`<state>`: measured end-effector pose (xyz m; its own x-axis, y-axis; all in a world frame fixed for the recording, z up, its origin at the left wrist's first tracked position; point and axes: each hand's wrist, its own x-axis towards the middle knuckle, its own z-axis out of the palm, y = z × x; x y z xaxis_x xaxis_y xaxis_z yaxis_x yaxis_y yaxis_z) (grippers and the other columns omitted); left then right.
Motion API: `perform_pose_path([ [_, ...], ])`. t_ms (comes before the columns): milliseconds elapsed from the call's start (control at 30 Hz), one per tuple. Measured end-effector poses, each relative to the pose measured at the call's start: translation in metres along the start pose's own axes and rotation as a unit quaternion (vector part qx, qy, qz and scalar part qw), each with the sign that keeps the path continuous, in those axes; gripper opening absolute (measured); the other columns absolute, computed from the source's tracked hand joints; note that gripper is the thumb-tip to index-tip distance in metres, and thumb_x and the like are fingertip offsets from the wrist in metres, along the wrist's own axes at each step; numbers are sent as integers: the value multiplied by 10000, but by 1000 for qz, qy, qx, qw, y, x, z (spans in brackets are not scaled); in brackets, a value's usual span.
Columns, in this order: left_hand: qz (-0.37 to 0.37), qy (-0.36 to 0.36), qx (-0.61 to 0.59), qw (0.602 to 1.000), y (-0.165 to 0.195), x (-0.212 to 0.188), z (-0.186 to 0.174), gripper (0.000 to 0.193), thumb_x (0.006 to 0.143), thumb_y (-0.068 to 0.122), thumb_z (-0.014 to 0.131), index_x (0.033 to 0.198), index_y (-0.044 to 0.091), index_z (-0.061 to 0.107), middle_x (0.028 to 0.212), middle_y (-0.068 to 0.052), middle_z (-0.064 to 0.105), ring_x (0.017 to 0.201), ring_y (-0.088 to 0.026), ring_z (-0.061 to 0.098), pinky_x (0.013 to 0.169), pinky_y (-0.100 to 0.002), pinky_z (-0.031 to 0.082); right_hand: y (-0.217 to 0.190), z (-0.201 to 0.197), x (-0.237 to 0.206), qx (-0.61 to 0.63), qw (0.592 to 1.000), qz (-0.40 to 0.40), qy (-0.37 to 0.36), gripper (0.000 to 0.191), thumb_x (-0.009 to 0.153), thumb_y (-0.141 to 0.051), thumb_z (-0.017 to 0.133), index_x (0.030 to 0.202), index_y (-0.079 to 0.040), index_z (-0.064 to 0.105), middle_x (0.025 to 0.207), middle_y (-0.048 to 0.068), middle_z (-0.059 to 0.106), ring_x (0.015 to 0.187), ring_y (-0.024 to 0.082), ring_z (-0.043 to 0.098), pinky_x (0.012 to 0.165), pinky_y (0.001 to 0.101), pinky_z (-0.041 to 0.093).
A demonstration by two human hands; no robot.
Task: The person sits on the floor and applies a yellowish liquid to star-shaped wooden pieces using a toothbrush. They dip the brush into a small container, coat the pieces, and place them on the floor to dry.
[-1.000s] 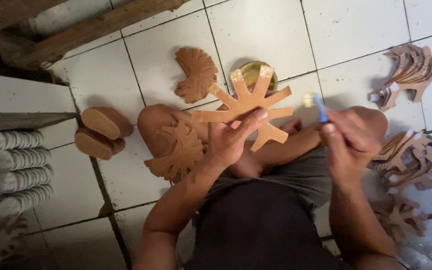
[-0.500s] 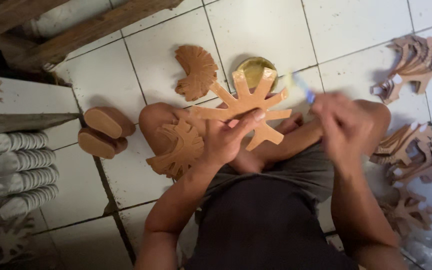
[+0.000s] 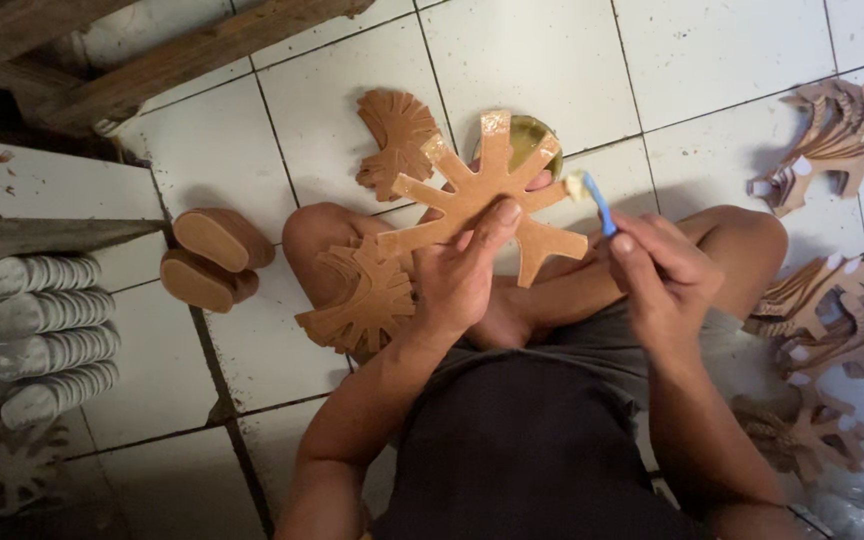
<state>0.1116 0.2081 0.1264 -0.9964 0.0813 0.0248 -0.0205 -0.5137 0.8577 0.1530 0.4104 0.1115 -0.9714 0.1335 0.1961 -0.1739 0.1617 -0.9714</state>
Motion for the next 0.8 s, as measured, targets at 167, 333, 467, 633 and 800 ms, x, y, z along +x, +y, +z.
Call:
perform_pose_path([
  [167, 1, 15, 1, 1000, 2, -1, -1, 295, 1113, 58, 600, 1389, -40, 638, 1250, -146, 722, 1102, -154, 642, 965, -286, 510, -5, 2, 4, 18, 998, -33, 42, 203, 1070, -5, 617, 1247, 57, 695, 859, 35, 607, 653, 64, 512, 556, 195, 368],
  [333, 15, 2, -3, 1000, 1, 1, -2, 286, 1102, 65, 610, 1372, -24, 634, 1278, -133, 722, 1192, -167, 683, 1042, -304, 559, -8, -3, 2, -42, 999, -5, 13, 186, 1087, -4, 647, 1250, 49, 717, 833, 27, 583, 658, 73, 489, 570, 208, 355],
  [467, 11, -7, -14, 1000, 0, 1, -4, 282, 1087, 66, 629, 1359, -10, 637, 1260, -126, 740, 1117, -142, 684, 911, -263, 549, -10, -8, 6, -73, 995, -68, -12, 206, 1070, -31, 648, 1245, 60, 707, 851, 32, 612, 642, 66, 505, 550, 195, 355],
  [633, 1, 9, 14, 1000, -3, -2, -7, 240, 1055, 74, 642, 1267, -34, 675, 1199, -128, 747, 911, -82, 603, 785, -222, 498, 2, -1, 17, 87, 992, 47, 77, 171, 1128, -79, 614, 1174, 54, 712, 841, 12, 606, 649, 57, 462, 577, 201, 333],
  [800, 74, -1, 80, 994, -16, 1, -2, 207, 1058, 116, 677, 1225, -7, 682, 1213, -101, 727, 1069, -122, 718, 926, -317, 642, 12, 23, 10, 204, 974, 83, 45, 140, 1035, -22, 666, 1144, 65, 677, 846, 38, 613, 641, 69, 466, 579, 218, 345],
])
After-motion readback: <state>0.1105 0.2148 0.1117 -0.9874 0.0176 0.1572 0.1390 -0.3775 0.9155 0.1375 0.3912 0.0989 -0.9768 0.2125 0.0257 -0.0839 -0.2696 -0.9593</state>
